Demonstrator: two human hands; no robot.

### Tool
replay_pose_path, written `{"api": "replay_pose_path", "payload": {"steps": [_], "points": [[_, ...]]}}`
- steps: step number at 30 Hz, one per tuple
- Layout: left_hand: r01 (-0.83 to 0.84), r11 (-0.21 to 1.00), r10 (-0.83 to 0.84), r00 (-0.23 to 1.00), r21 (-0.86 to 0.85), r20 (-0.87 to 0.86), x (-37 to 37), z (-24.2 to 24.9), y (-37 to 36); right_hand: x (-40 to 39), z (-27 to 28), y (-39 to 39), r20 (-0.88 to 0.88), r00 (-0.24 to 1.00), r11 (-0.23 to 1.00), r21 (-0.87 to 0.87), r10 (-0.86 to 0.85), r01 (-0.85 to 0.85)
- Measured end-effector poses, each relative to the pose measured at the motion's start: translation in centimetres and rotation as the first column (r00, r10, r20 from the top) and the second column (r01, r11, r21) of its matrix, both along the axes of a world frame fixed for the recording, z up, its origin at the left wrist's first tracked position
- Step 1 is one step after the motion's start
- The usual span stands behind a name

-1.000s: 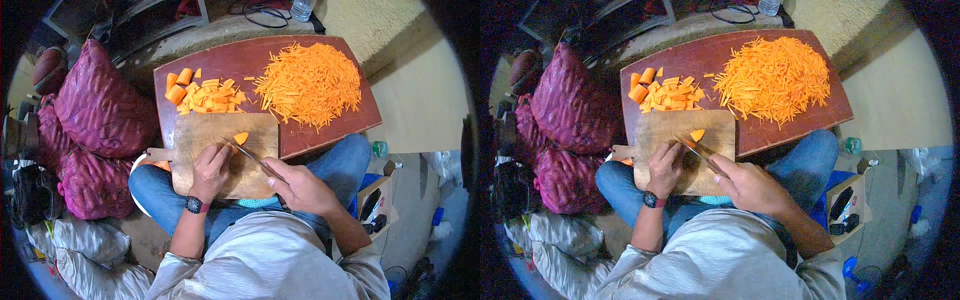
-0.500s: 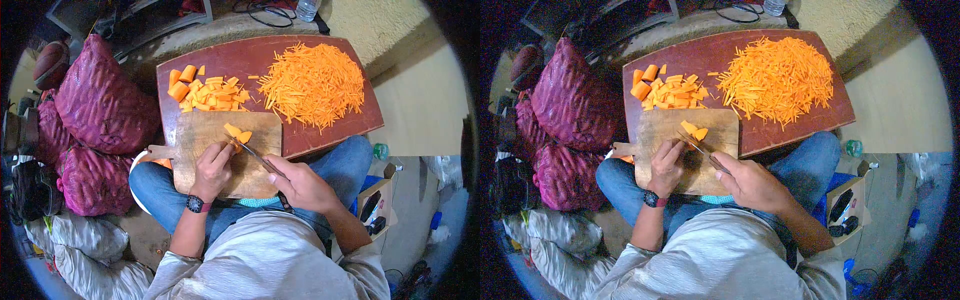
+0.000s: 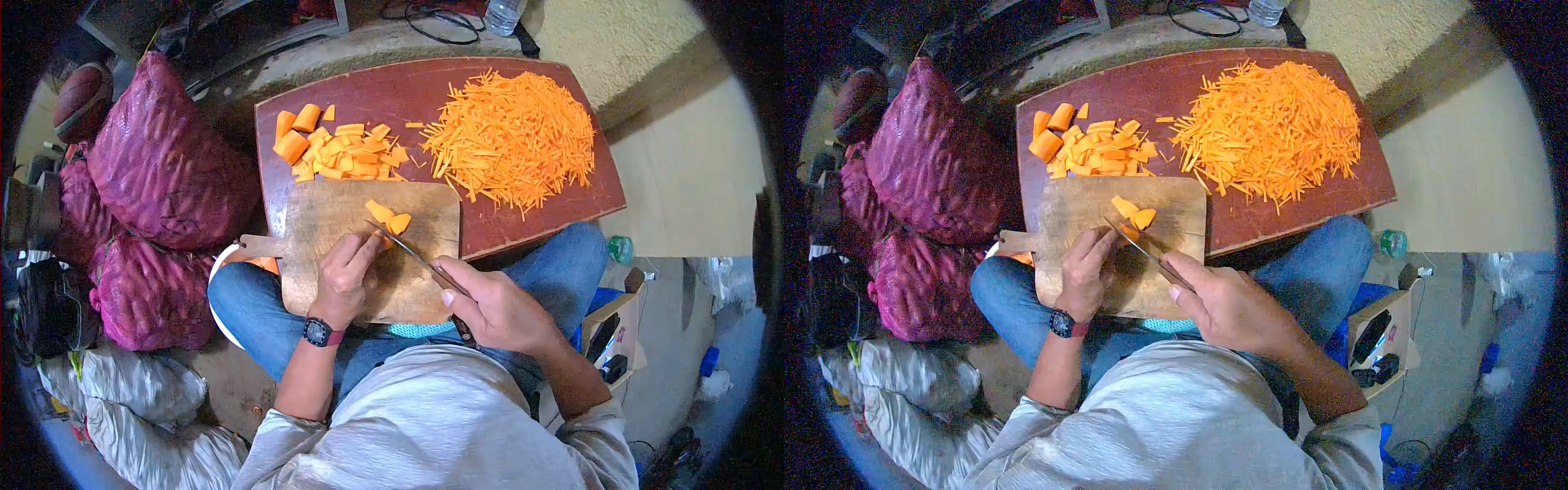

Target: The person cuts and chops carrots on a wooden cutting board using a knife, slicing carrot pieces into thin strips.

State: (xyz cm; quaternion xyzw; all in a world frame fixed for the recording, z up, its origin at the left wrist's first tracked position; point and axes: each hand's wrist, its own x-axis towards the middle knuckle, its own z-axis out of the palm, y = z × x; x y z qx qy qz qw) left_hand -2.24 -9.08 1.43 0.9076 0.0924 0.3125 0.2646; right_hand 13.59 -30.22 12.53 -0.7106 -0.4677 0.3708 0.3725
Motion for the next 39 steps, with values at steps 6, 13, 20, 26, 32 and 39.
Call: {"api": "replay_pose_path", "payload": {"steps": [6, 13, 20, 26, 32, 39], "points": [[-0.037, 0.999, 0.036, 0.999, 0.036, 0.016, 0.5, -0.3, -0.1, 0.3, -1.7, 1.5, 0.004, 0.999, 0.998, -0.060, 0.034, -0.034], [-0.062, 0.998, 0.060, 0.997, 0.032, 0.055, 0.6, -0.9, -0.3, 0.6, -4.9, 2.9, 0.067, 0.996, 0.998, -0.023, 0.060, -0.059], [-0.038, 0.998, 0.037, 0.999, 0.044, 0.011, 0.1, 0.1, -0.1, 0.6, -1.6, 1.6, -0.004, 0.999, 0.999, 0.032, 0.035, -0.035], [-0.020, 0.999, 0.021, 1.000, 0.044, -0.007, 0.1, 0.5, -0.1, 0.6, -0.4, 1.3, 0.021, 0.999, 0.998, 0.031, 0.050, -0.050], [-0.007, 0.999, 0.007, 1.000, 0.038, -0.014, 0.0, 0.4, 0.1, 0.3, -0.3, 1.3, 0.028, 0.999, 0.999, 0.009, 0.035, -0.036], [-0.007, 1.000, 0.007, 1.000, 0.029, -0.009, 0.3, 0.2, 0.0, 0.2, -0.8, 3.1, -0.024, 0.997, 0.981, -0.177, 0.076, -0.079]]}}
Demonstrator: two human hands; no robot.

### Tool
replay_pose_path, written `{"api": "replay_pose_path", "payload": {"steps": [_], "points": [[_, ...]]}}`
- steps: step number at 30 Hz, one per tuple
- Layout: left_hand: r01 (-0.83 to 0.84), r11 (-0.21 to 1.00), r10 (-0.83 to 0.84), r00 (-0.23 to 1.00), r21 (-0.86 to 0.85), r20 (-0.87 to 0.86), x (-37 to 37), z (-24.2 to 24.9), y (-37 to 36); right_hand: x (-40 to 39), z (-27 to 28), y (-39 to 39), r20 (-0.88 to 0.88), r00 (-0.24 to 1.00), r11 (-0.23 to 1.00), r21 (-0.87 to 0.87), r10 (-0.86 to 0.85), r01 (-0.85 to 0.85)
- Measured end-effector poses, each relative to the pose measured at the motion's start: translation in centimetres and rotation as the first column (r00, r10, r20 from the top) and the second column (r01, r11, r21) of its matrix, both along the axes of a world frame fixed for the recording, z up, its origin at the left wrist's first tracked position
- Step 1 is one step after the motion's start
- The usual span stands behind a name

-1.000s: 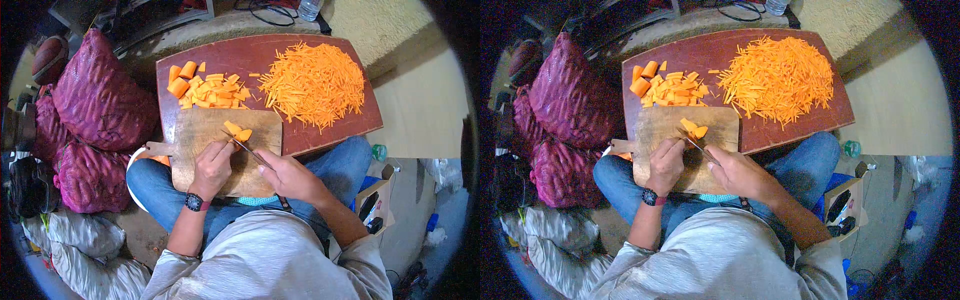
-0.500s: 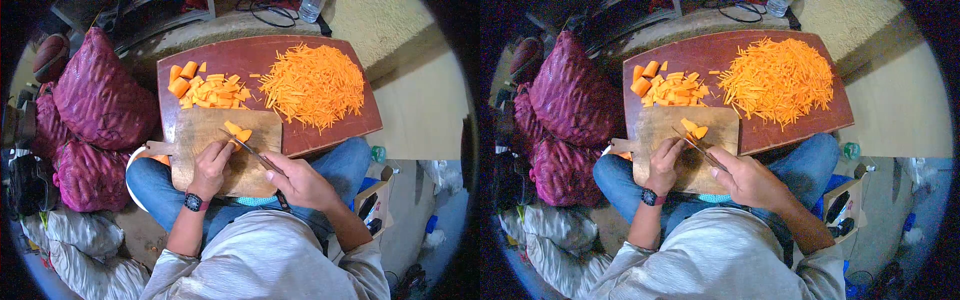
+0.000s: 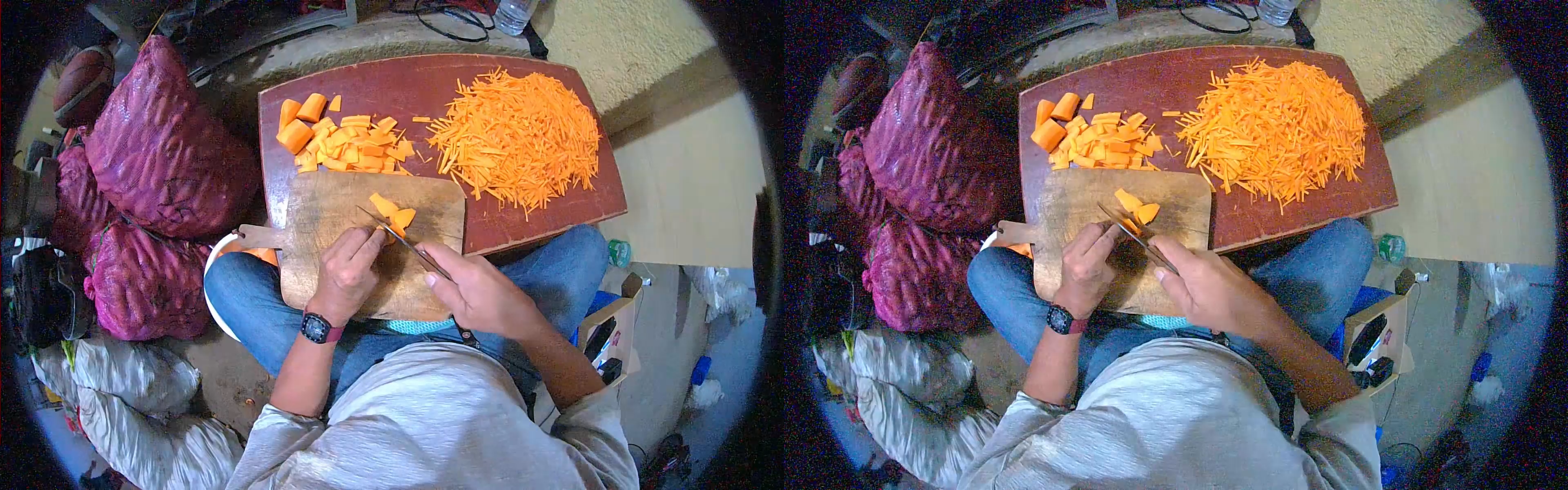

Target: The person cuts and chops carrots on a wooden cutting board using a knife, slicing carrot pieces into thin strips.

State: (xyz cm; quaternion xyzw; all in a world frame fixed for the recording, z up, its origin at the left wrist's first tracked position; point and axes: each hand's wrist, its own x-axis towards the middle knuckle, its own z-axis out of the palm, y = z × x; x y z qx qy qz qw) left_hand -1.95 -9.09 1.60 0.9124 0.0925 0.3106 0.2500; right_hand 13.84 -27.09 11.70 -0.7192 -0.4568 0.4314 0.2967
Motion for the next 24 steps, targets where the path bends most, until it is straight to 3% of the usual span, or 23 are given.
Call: {"api": "replay_pose_path", "payload": {"steps": [2, 9, 11, 14, 17, 24], "points": [[-0.048, 0.998, 0.046, 0.998, 0.041, 0.040, 0.3, -0.4, -0.3, 0.0, -2.4, 0.5, 0.065, 0.997, 0.993, 0.115, -0.028, 0.020], [-0.042, 0.998, 0.040, 0.997, 0.038, 0.069, 0.3, -0.8, -0.4, 0.4, -4.6, 1.0, 0.120, 0.993, 0.991, 0.132, -0.011, -0.005], [-0.064, 0.998, 0.063, 0.997, 0.017, 0.039, 0.2, -0.7, -0.5, 0.5, -5.5, 0.9, 0.073, 0.997, 0.960, 0.279, -0.040, 0.018], [-0.050, 0.997, 0.047, 0.998, 0.051, 0.052, -0.1, -0.8, -0.2, 0.9, -3.4, 0.7, -0.037, 0.998, 0.942, 0.328, -0.059, 0.068], [-0.032, 0.999, 0.032, 0.999, 0.011, -0.001, -0.5, -0.1, -0.2, 1.0, -0.5, 0.4, 0.000, 0.999, 0.982, 0.187, -0.035, 0.034], [-0.007, 1.000, 0.007, 1.000, 0.017, -0.011, -0.6, -0.6, 0.1, 0.3, -0.3, -0.9, 0.007, 1.000, 0.977, 0.211, -0.002, 0.000]]}}
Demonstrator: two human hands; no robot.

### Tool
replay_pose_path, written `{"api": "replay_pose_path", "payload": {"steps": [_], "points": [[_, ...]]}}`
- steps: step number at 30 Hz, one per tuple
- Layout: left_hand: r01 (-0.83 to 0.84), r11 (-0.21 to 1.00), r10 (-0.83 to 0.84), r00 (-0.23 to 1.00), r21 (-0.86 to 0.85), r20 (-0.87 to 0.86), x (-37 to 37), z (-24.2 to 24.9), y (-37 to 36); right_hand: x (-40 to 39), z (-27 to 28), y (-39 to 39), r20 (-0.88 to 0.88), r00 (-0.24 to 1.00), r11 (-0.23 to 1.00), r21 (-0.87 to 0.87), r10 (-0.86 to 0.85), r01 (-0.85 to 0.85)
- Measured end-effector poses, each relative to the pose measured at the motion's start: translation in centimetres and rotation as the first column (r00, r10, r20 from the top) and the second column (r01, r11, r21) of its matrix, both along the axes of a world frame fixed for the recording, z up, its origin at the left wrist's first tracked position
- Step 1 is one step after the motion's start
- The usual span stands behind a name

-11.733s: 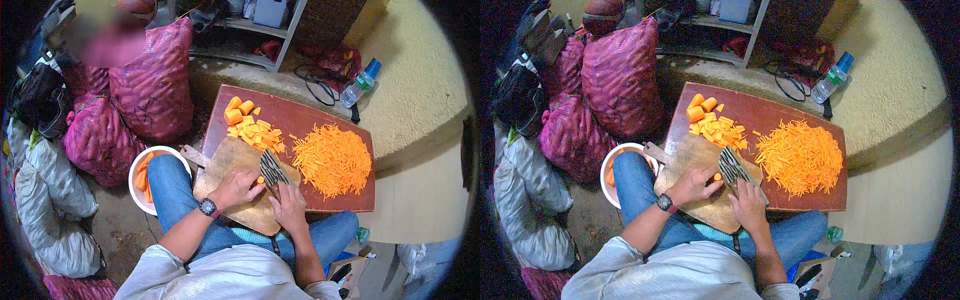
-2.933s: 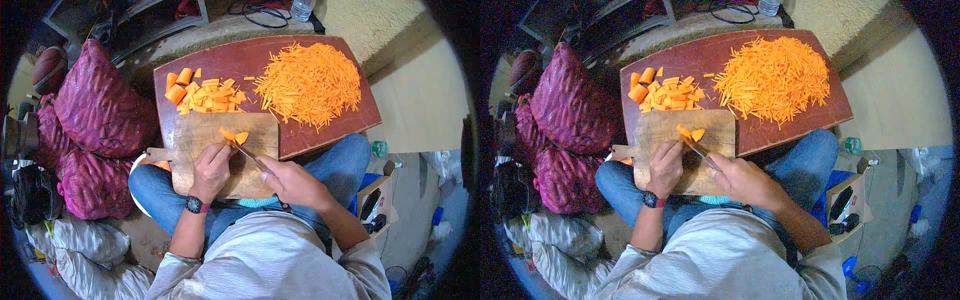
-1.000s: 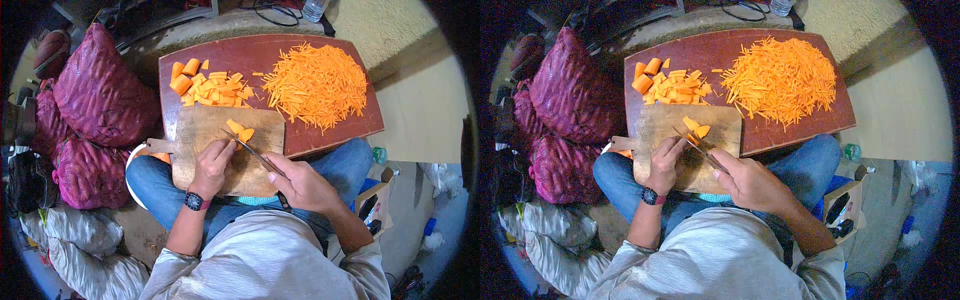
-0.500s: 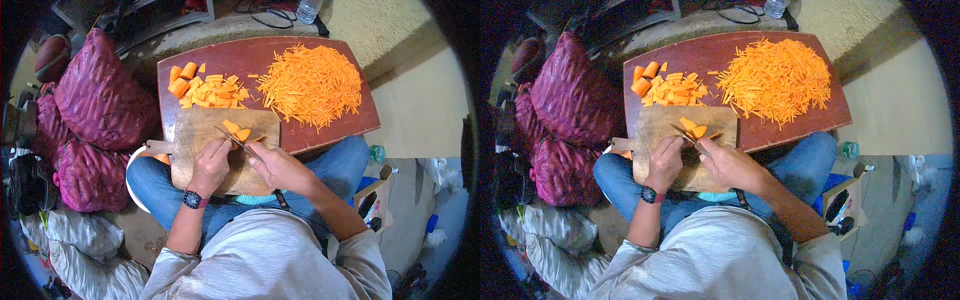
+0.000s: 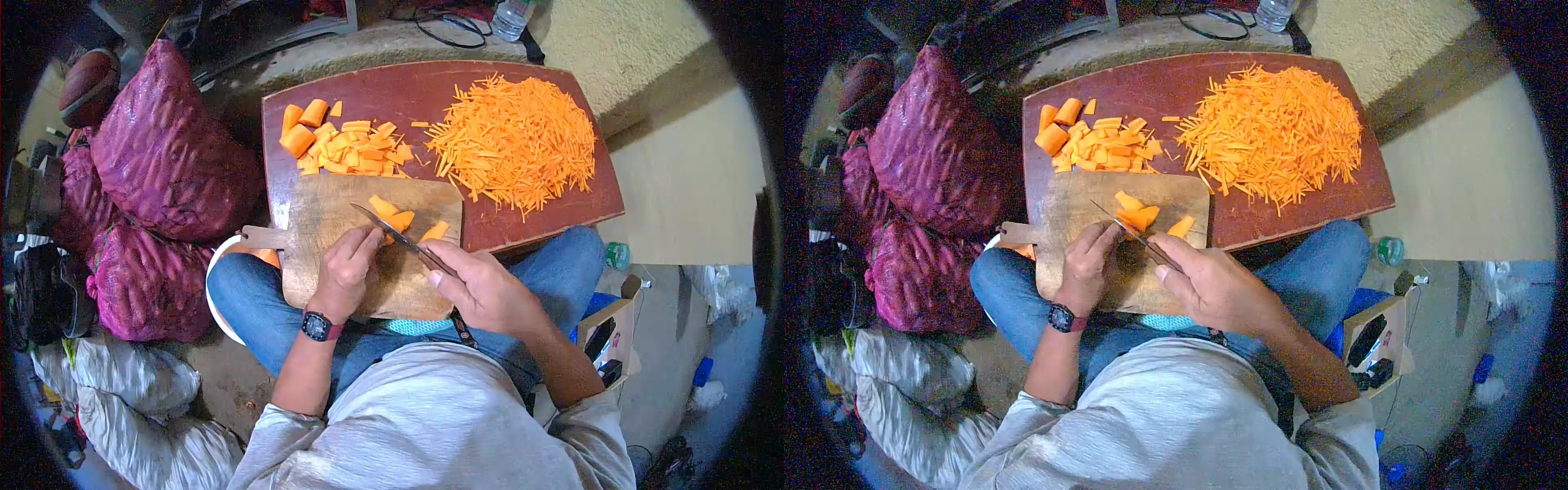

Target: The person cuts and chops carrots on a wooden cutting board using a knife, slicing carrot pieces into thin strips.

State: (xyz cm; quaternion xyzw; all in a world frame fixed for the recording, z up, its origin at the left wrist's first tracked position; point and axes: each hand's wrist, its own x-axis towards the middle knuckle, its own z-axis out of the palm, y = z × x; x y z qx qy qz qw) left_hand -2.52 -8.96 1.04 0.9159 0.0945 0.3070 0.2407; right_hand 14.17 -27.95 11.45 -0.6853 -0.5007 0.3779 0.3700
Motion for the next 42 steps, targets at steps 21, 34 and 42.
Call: {"api": "replay_pose_path", "payload": {"steps": [21, 34, 42], "points": [[-0.008, 0.999, 0.009, 1.000, -0.035, 0.027, -0.1, 0.2, 0.0, 0.2, 0.8, 1.0, -0.037, 0.999, 0.998, -0.060, -0.035, 0.033], [-0.038, 0.998, 0.037, 0.998, 0.043, 0.041, 0.6, -0.6, -0.2, 0.3, -3.5, 2.0, 0.078, 0.997, 0.995, -0.098, 0.015, -0.007], [-0.060, 0.997, 0.059, 0.998, 0.045, 0.022, 0.1, -0.7, -0.4, 0.4, -3.0, 1.6, 0.060, 0.998, 1.000, 0.015, 0.020, -0.021]]}}
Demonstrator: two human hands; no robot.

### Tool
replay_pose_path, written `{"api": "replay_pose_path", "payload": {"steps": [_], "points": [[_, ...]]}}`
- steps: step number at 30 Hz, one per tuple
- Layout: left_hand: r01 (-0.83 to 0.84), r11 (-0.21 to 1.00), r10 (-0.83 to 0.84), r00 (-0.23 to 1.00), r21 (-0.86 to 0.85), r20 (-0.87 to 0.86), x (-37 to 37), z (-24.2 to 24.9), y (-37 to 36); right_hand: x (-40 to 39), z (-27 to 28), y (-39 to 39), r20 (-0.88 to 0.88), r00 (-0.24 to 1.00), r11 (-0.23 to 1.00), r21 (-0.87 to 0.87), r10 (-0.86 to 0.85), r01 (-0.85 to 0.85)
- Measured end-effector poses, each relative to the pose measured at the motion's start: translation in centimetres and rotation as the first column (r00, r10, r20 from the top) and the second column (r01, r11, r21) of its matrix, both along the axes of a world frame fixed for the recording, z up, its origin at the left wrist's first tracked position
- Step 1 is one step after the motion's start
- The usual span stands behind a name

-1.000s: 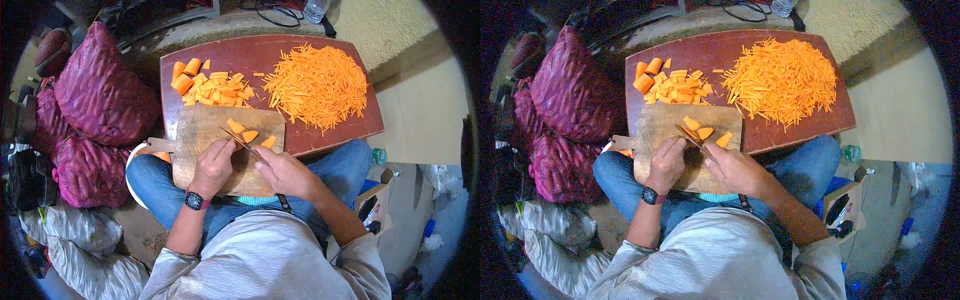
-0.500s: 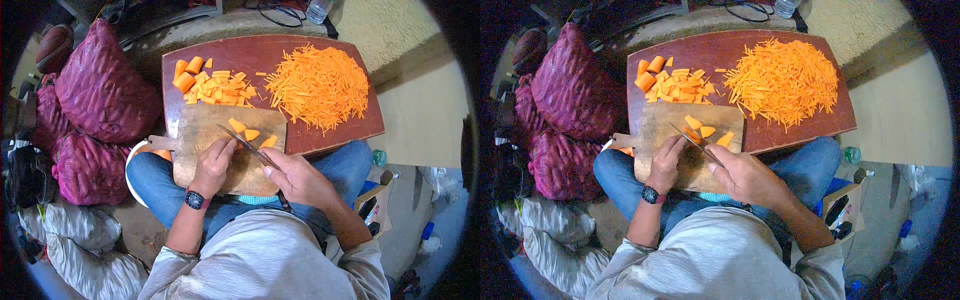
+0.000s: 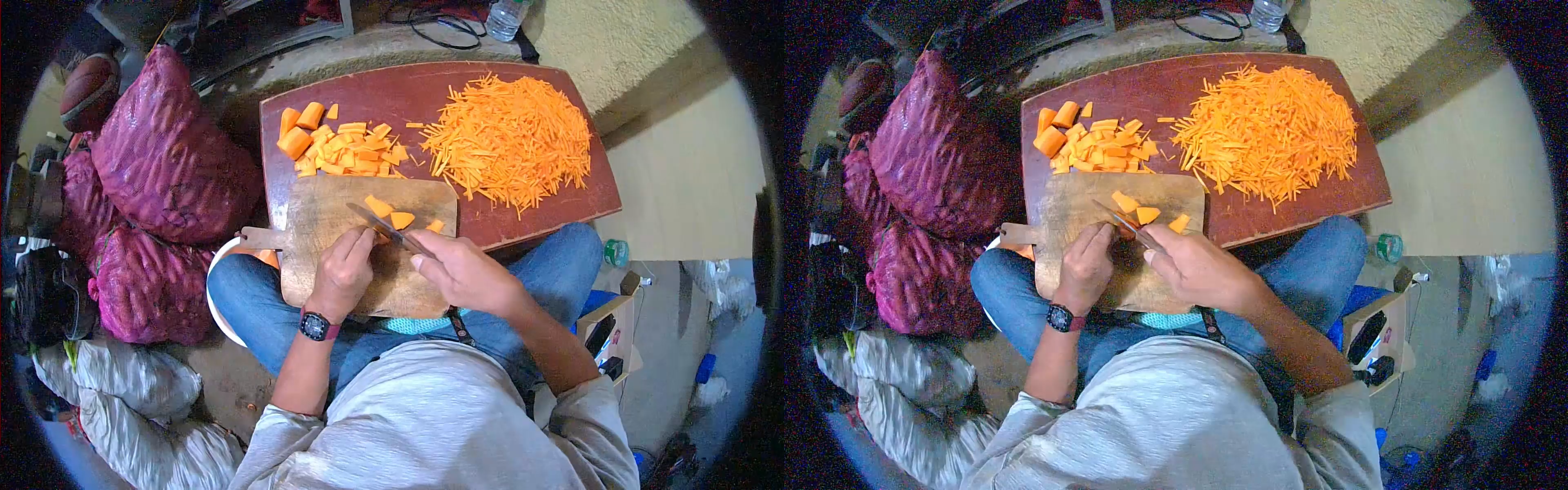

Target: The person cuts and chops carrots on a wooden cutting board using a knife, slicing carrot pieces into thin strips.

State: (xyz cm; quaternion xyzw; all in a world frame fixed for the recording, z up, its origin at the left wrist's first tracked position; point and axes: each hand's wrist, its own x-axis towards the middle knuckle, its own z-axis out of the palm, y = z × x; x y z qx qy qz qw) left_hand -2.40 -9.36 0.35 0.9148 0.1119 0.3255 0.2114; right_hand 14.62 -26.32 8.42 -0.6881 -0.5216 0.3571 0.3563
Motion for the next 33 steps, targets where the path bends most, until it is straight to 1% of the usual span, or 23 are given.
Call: {"api": "replay_pose_path", "payload": {"steps": [2, 6, 9, 12, 14, 15, 17, 18, 20, 21, 23, 24, 26, 29, 33], "points": [[0.024, 0.998, -0.027, 0.998, -0.063, -0.054, -0.5, 0.7, 0.0, 0.0, 3.0, -0.2, -0.062, 0.997, 0.997, -0.072, -0.034, 0.030], [0.042, 0.998, -0.044, 0.998, -0.037, -0.039, -0.4, 0.6, 0.2, -0.3, 3.7, -0.9, -0.049, 0.999, 1.000, -0.017, -0.021, 0.021], [0.044, 0.998, -0.047, 0.998, -0.055, -0.053, -0.6, 0.8, 0.2, -0.3, 3.8, -1.1, -0.085, 0.996, 0.999, -0.050, -0.015, 0.011], [0.043, 0.998, -0.045, 0.998, -0.045, -0.044, -0.7, 0.6, 0.2, -0.2, 3.8, -1.1, -0.055, 0.999, 0.997, -0.074, 0.000, -0.004], [0.045, 0.997, -0.046, 0.999, -0.055, -0.014, -0.6, 0.4, 0.3, -0.1, 4.1, -0.9, -0.070, 0.997, 0.988, -0.156, -0.013, 0.002], [0.045, 0.997, -0.046, 0.999, -0.058, -0.014, -0.5, 0.4, 0.3, -0.2, 3.8, -0.7, -0.071, 0.997, 0.987, -0.160, -0.012, 0.001], [0.033, 0.999, -0.033, 0.999, -0.019, -0.025, -0.3, 0.7, 0.1, -0.5, 2.5, -0.5, -0.002, 1.000, 0.987, -0.161, -0.008, 0.007], [0.032, 0.999, -0.033, 0.999, -0.020, -0.027, -0.2, 0.6, 0.1, -0.5, 1.8, 0.0, -0.005, 1.000, 0.987, -0.162, -0.008, 0.007], [0.025, 1.000, -0.025, 1.000, -0.018, -0.015, 0.2, 0.5, 0.0, -0.4, 0.5, 1.0, -0.003, 1.000, 0.962, -0.272, -0.008, 0.007], [0.021, 1.000, -0.021, 1.000, -0.015, -0.014, 0.3, 0.4, 0.0, -0.3, -0.1, 1.0, -0.001, 1.000, 0.963, -0.270, -0.004, 0.004], [0.006, 1.000, -0.006, 1.000, -0.001, 0.012, 0.2, 0.1, 0.0, -0.1, -1.0, 0.8, 0.022, 1.000, 0.987, -0.161, 0.008, -0.004], [0.006, 1.000, -0.006, 1.000, 0.006, 0.015, 0.3, 0.3, 0.2, 0.0, -0.8, 0.8, 0.026, 1.000, 0.988, -0.155, 0.008, -0.003], [0.033, 0.998, -0.034, 0.999, -0.058, -0.018, -0.1, 0.6, 0.1, -0.1, 0.3, 0.4, -0.122, 0.991, 0.997, -0.054, -0.052, 0.046], [0.032, 0.999, -0.032, 0.999, -0.029, -0.014, -0.5, 0.2, 0.3, -0.2, 3.7, 0.1, -0.114, 0.990, 0.996, -0.047, -0.077, 0.072], [0.040, 0.998, -0.042, 0.998, -0.052, -0.038, -0.5, 0.2, 0.3, -0.1, 4.4, -0.6, -0.078, 0.996, 0.999, 0.000, -0.033, 0.033]]}}
